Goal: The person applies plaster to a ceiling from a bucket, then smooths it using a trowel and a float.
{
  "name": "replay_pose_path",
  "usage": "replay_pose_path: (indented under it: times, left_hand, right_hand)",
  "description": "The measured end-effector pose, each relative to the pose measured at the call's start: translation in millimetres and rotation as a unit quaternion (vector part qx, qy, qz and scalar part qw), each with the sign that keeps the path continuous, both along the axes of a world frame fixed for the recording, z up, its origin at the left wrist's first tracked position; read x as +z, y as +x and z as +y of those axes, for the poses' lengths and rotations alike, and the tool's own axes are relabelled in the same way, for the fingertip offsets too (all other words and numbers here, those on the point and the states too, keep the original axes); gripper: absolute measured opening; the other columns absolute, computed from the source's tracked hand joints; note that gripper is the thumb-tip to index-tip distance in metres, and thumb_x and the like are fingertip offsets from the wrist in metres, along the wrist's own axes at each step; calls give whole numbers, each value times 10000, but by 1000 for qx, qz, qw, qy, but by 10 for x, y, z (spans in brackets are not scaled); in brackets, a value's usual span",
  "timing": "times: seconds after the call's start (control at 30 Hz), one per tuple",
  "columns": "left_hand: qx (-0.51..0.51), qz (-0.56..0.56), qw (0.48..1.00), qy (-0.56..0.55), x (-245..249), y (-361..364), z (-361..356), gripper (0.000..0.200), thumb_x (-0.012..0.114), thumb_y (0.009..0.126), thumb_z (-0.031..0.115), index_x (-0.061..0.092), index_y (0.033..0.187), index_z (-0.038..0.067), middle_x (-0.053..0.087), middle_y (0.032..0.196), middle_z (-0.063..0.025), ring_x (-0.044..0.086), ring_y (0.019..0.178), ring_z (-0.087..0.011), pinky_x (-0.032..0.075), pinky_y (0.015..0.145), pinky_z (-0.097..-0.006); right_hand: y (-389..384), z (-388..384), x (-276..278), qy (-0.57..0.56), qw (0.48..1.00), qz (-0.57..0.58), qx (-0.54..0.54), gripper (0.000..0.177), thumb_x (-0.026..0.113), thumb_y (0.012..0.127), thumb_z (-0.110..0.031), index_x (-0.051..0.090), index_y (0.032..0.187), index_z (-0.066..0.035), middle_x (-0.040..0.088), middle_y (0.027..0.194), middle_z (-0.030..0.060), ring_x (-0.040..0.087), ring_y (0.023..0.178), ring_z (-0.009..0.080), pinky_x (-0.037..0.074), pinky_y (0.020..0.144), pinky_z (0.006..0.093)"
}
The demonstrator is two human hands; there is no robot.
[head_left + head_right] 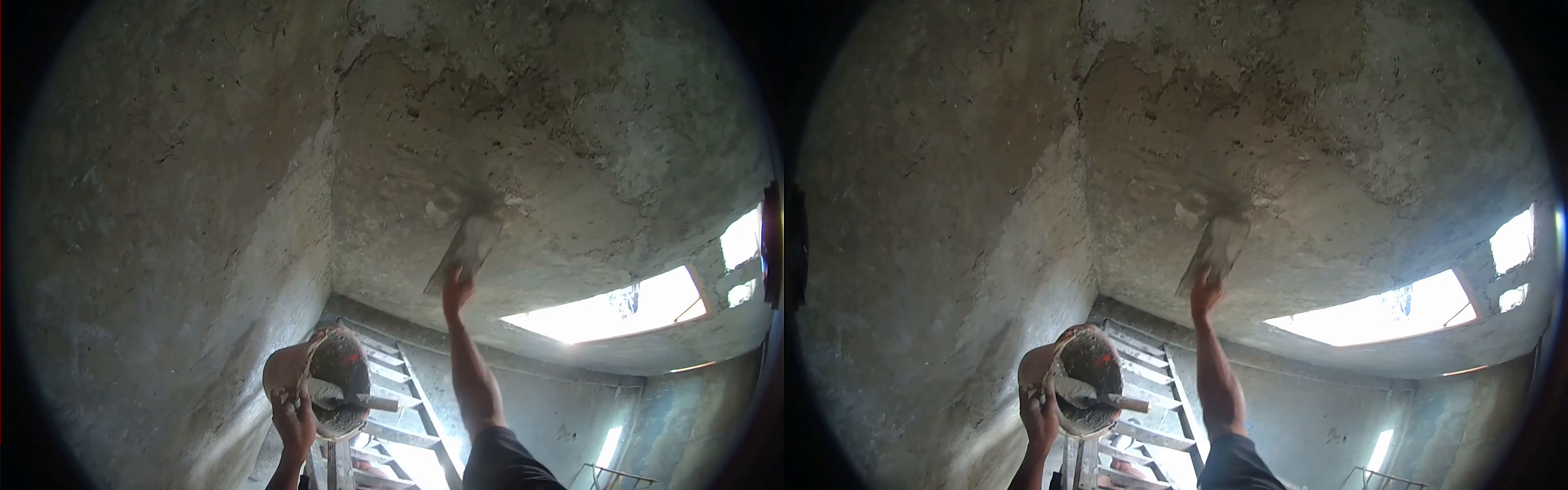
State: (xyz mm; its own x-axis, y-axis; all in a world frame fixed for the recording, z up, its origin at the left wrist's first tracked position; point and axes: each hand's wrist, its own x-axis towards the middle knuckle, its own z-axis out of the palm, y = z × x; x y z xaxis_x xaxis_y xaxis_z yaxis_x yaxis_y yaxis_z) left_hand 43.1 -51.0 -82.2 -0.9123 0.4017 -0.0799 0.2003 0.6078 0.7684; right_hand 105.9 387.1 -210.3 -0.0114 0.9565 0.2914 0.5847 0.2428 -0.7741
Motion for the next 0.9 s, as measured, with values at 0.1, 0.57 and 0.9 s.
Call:
replay_pose_path:
  times: [0.1,0.57,0.9]
  left_hand:
    - [30,-70,997,-6,70,2,38,293,563,885,171,610,897,-118,502,1015,-185,551,936,-364,436,817,-427]
    - [57,-57,996,36,7,-42,-11,267,577,890,182,632,878,-79,522,996,-152,577,878,-319,456,758,-397]
    - [60,-38,997,3,150,-89,-96,234,577,880,171,639,850,-52,531,996,-120,598,805,-315,455,716,-413]
  right_hand:
    - [-525,97,1118,154,986,70,-5,523,569,896,-369,576,1133,98,627,1010,295,602,962,428,458,816,443]
    - [-856,44,83,108,994,5,30,459,564,886,-348,599,971,102,607,841,314,604,808,442,459,714,463]
    - [-1206,14,1387,165,984,53,51,473,553,908,-330,557,1123,92,615,961,315,586,894,476,451,755,487]
